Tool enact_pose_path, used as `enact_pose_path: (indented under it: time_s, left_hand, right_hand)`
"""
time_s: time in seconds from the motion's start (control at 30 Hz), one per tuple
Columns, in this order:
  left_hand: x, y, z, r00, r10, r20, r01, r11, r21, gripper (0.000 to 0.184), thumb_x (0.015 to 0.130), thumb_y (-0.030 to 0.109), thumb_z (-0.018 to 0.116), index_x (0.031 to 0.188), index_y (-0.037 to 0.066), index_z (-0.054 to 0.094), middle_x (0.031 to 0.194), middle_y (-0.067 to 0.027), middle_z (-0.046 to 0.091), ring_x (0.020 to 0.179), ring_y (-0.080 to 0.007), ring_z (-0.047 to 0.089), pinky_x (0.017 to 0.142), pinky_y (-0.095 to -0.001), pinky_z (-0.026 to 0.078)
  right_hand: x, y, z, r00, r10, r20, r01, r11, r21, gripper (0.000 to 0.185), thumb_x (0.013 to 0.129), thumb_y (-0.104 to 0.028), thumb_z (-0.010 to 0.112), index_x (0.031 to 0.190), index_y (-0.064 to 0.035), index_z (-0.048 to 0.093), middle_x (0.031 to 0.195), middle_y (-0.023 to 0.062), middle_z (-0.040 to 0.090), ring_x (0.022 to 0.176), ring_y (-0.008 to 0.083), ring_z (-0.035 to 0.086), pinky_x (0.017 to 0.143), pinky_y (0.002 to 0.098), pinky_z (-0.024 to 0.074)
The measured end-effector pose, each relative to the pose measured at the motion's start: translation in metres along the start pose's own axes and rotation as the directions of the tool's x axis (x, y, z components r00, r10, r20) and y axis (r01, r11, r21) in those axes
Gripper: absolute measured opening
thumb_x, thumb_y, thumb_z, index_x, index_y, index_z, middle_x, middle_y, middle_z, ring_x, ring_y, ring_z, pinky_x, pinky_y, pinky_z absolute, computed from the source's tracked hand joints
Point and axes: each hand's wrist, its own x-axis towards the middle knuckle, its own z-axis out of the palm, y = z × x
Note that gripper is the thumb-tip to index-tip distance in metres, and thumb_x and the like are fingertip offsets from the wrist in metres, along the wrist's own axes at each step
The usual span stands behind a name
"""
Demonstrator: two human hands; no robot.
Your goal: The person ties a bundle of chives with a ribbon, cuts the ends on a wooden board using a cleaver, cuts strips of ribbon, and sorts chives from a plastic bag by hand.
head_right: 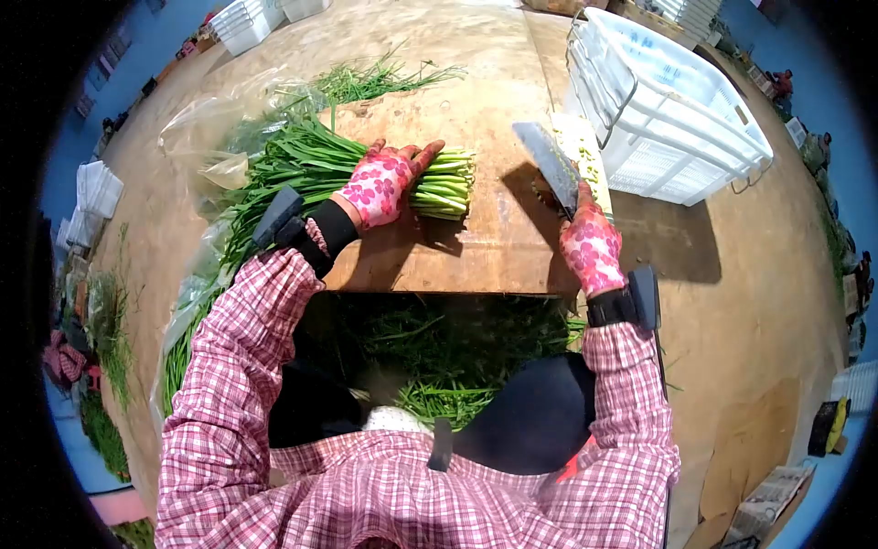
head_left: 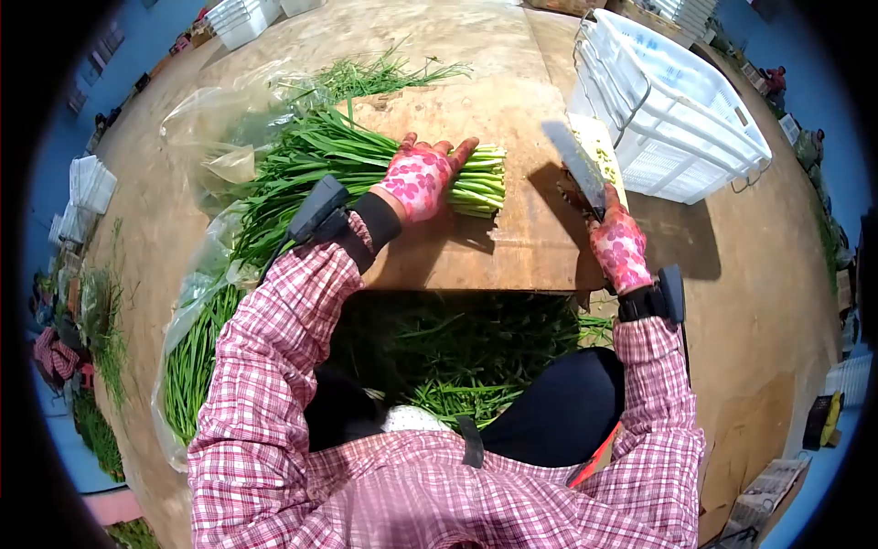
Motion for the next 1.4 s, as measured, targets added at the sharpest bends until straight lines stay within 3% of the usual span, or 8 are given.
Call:
enact_pose_path:
  time_s: [0.07, 0.17, 0.37, 0.77, 0.93, 1.17, 1.27, 1.4]
  left_hand:
    - [0.005, 0.000, -0.002, 0.997, 0.041, -0.059, -0.041, 0.999, 0.011, 0.120, 0.052, 0.044, 0.088, 0.149, 0.009, 0.026, 0.144, -0.0219, 0.040, 0.131, -0.0394, 0.041, 0.115, -0.0520, 0.019]
    - [0.024, -0.009, 0.014, 0.997, 0.013, 0.072, 0.002, 0.978, -0.210, 0.127, 0.048, 0.046, 0.090, 0.148, 0.004, 0.024, 0.147, -0.0224, 0.036, 0.130, -0.0390, 0.044, 0.108, -0.0425, 0.036]
    - [0.043, -0.004, -0.001, 0.979, 0.000, 0.205, 0.037, 0.984, -0.176, 0.074, 0.050, 0.043, 0.090, 0.107, 0.005, 0.060, 0.094, -0.0178, 0.069, 0.093, -0.0356, 0.066, 0.079, -0.0427, 0.052]
    - [0.036, 0.006, 0.004, 0.977, -0.111, 0.181, 0.149, 0.966, -0.212, 0.070, 0.054, 0.044, 0.088, 0.108, 0.008, 0.062, 0.098, -0.0144, 0.071, 0.094, -0.0314, 0.068, 0.084, -0.0422, 0.051]
    - [0.039, 0.007, 0.009, 0.977, -0.108, 0.183, 0.146, 0.968, -0.205, 0.061, 0.055, 0.038, 0.087, 0.105, 0.010, 0.065, 0.095, -0.0106, 0.072, 0.091, -0.0281, 0.069, 0.084, -0.0430, 0.047]
    - [0.039, 0.015, 0.024, 0.988, -0.145, 0.058, 0.152, 0.976, -0.155, 0.056, 0.056, 0.036, 0.087, 0.103, 0.013, 0.066, 0.096, -0.0080, 0.072, 0.090, -0.0250, 0.069, 0.086, -0.0406, 0.045]
    - [0.043, 0.015, 0.034, 0.987, -0.158, 0.036, 0.162, 0.977, -0.139, 0.019, 0.089, 0.017, 0.059, 0.100, 0.016, 0.073, 0.098, -0.0024, 0.073, 0.092, -0.0210, 0.069, 0.081, -0.0426, 0.042]
    - [0.041, 0.014, 0.029, 0.989, -0.137, 0.057, 0.142, 0.984, -0.108, 0.020, 0.089, 0.019, 0.059, 0.103, 0.017, 0.073, 0.100, -0.0019, 0.072, 0.094, -0.0218, 0.068, 0.082, -0.0448, 0.042]
  right_hand:
    - [-0.010, -0.016, -0.016, 0.995, 0.046, 0.084, -0.057, 0.990, 0.131, 0.065, 0.087, -0.019, 0.060, 0.145, -0.0078, 0.035, 0.108, 0.0227, 0.066, 0.095, 0.0374, 0.065, 0.081, 0.0435, 0.0518]
    - [-0.022, -0.030, 0.002, 0.997, -0.020, 0.078, -0.019, 0.884, 0.468, 0.054, 0.090, -0.021, 0.060, 0.138, -0.0028, 0.044, 0.107, 0.0263, 0.064, 0.096, 0.0400, 0.064, 0.082, 0.0440, 0.0517]
    - [-0.057, -0.096, -0.029, 0.978, 0.018, 0.208, -0.149, 0.757, 0.636, 0.042, 0.092, -0.022, 0.060, 0.124, 0.0042, 0.052, 0.100, 0.0265, 0.065, 0.093, 0.0411, 0.064, 0.079, 0.0439, 0.0510]
    - [-0.058, -0.136, -0.038, 0.906, 0.169, 0.387, -0.367, 0.768, 0.525, 0.035, 0.092, -0.025, 0.060, 0.105, 0.0074, 0.057, 0.073, 0.0256, 0.063, 0.071, 0.0415, 0.065, 0.064, 0.0464, 0.0514]
    - [-0.048, -0.108, 0.001, 0.985, -0.017, 0.170, -0.053, 0.916, 0.398, 0.035, 0.093, -0.025, 0.060, 0.097, 0.0091, 0.055, 0.058, 0.0202, 0.059, 0.048, 0.0323, 0.062, 0.047, 0.0408, 0.0488]
    - [-0.041, -0.119, -0.028, 0.845, 0.111, 0.524, -0.376, 0.820, 0.433, 0.036, 0.095, -0.027, 0.053, 0.087, 0.0081, 0.049, 0.052, 0.0135, 0.057, 0.040, 0.0266, 0.059, 0.037, 0.0364, 0.0448]
    - [-0.035, -0.129, -0.035, 0.790, 0.093, 0.606, -0.438, 0.777, 0.453, 0.027, 0.095, -0.018, 0.051, 0.086, 0.0081, 0.050, 0.049, 0.0103, 0.051, 0.043, 0.0272, 0.062, 0.035, 0.0363, 0.0441]
    - [-0.024, -0.115, -0.028, 0.769, -0.247, 0.589, -0.029, 0.908, 0.419, 0.023, 0.093, -0.014, 0.054, 0.077, 0.0015, 0.050, 0.052, 0.0063, 0.048, 0.042, 0.0244, 0.057, 0.036, 0.0361, 0.0424]
